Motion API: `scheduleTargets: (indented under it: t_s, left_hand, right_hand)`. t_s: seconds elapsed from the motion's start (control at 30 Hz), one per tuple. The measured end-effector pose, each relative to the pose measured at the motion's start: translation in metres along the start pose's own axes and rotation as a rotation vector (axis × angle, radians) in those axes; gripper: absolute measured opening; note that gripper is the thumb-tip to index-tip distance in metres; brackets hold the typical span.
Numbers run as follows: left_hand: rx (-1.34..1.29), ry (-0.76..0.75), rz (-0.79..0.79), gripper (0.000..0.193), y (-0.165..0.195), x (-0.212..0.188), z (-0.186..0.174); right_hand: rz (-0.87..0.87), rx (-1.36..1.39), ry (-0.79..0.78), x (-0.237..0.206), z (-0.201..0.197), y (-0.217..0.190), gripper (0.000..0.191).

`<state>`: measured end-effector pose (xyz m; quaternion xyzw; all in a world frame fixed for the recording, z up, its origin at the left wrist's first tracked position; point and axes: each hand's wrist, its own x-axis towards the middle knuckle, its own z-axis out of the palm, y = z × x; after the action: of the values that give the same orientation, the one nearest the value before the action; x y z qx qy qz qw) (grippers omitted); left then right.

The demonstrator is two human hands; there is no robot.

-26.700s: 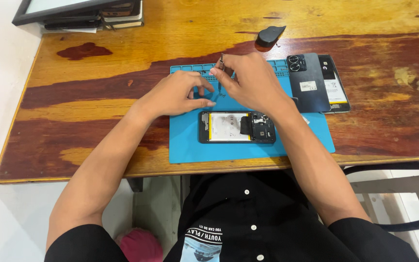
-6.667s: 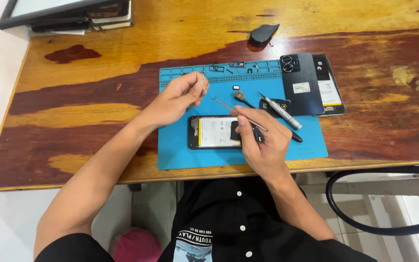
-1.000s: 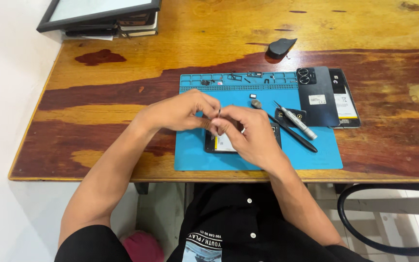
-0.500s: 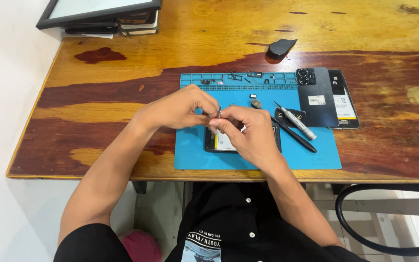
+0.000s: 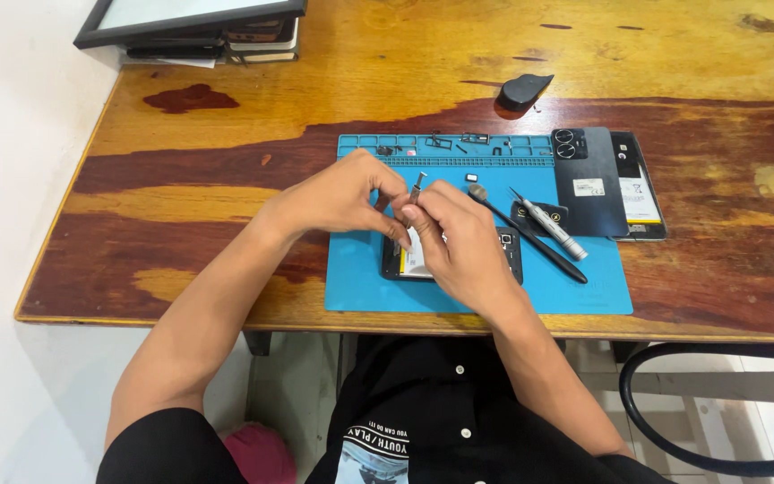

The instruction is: The person repairs a disassembled smartphone on a blue repair mat. They use a screwdriver to remove screws, use tweezers to lift small internal components, and reposition the phone body while working on its internals, with the back cover and other phone parts laid out on the mat.

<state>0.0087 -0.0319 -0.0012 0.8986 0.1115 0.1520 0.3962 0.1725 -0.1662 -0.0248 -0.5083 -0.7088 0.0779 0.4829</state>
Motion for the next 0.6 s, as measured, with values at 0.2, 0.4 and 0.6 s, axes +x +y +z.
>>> scheduleTargets:
  t_s: [0.2,0.4,0.6]
  left_hand:
    - [-0.03,-0.06,0.068,0.012,-0.005,-0.003,-0.001]
    - [-0.127,-0.108,0.14,0.011,-0.013,0.0,0.001]
    - [0.062,-0.047,0.002,0.012,-0.004,-0.005,-0.005]
  right_hand:
    - [0.126,0.064,-0.005,0.002,-0.004,-0.005,0.016]
    - [0.087,0.188,-0.064,0.001,-0.005,-0.002,0.012]
    - [0.155,0.212,-0.088,0.002,-0.002,0.001,0.012]
